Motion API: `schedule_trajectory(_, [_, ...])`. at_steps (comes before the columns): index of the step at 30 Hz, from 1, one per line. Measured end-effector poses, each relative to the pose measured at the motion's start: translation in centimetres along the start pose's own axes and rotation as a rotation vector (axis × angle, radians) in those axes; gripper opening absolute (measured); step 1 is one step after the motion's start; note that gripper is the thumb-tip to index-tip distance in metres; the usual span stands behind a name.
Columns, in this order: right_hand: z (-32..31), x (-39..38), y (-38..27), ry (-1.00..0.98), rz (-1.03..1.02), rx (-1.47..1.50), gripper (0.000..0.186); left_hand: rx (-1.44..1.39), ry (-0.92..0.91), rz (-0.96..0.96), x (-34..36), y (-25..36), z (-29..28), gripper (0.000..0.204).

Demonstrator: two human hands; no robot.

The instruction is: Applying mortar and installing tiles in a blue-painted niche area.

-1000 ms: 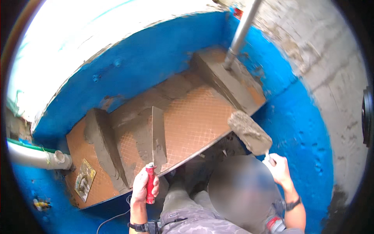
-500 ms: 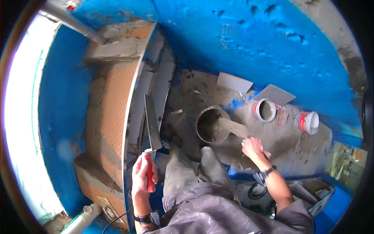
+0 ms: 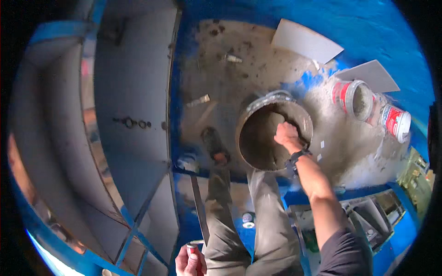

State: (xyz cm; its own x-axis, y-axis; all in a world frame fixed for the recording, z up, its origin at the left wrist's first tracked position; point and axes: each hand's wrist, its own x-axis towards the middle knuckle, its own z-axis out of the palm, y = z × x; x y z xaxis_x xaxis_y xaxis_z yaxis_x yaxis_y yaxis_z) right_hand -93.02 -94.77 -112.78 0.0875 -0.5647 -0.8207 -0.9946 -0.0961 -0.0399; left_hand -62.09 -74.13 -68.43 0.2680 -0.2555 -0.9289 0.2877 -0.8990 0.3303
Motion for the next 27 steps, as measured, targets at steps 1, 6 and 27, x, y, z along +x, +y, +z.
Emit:
schedule_trajectory(1, [-1.0, 0.1, -0.9, -0.098, -0.022, 0.044, 0.033, -0.019, 0.001, -0.052, 0.1, -0.6, -1.0, 0.033])
schedule_trajectory(6, [-0.2, 1.8, -2.9, -0.117, -0.102, 0.009, 0.035, -0.12, -0.046, -0.053, 2.4, -1.9, -1.5, 0.03])
schedule_trajectory(27, [-12.1, -22.6, 8.1, 0.088, -0.417, 0.51, 0.026, -0.129, -0.165, 0.245, -13.5, 6.6, -5.1, 0.033])
